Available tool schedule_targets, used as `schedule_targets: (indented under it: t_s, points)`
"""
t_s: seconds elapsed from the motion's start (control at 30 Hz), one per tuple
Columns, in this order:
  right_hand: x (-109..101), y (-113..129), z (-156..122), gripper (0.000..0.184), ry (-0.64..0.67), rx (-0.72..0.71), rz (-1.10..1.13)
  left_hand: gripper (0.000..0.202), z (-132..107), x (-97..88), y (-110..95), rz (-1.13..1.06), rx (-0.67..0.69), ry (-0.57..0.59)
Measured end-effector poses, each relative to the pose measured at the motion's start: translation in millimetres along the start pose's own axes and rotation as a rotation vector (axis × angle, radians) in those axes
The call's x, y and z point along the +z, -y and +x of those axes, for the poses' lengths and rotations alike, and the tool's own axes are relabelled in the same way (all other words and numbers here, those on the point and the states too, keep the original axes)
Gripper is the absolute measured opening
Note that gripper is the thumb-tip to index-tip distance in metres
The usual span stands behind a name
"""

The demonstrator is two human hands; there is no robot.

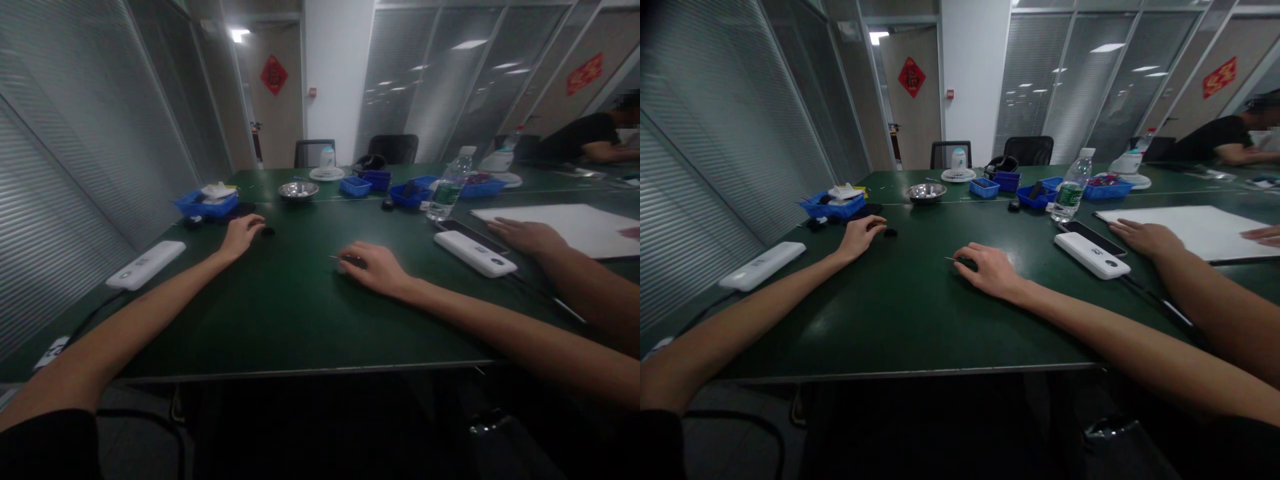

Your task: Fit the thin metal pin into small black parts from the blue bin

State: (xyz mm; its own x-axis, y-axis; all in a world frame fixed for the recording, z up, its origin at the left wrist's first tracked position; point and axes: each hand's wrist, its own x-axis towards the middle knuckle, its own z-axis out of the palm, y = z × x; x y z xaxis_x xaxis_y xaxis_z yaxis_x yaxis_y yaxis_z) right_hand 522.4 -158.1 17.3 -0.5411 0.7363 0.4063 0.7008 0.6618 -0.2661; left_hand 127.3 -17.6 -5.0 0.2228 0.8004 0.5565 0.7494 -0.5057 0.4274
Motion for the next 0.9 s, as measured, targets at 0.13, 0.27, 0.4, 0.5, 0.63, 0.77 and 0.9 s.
schedule_targets:
  t_s: [0.13, 0.27, 0.4, 0.5, 0.63, 0.77, 0.9]
  points:
    - [0, 0, 0, 0.029, 0.002, -0.003, 0.002, 0.027, 3, 1.4, 5, 0.023, 0.029, 0.026]
    - [1, -2, 0, 0.030, 0.001, -0.007, -0.001, 0.026, 7, 5.6, 8, 0.037, 0.103, 0.017]
    - [3, -5, 1, 0.030, 0.006, -0.016, -0.016, 0.024, 11, 11.3, 12, 0.017, 0.129, 0.066]
    - [4, -6, 1, 0.031, 0.008, -0.014, -0.026, 0.023, 11, 14.0, 15, -0.002, 0.118, 0.083]
    - [4, -6, 1, 0.031, 0.007, -0.014, -0.024, 0.025, 11, 13.8, 16, -0.003, 0.132, 0.102]
    - [4, -5, 0, 0.030, 0.005, -0.023, -0.019, 0.026, 12, 12.0, 17, -0.021, 0.135, 0.109]
    - [3, -4, 0, 0.031, 0.010, -0.015, -0.018, 0.028, 12, 10.9, 16, -0.029, 0.119, 0.124]
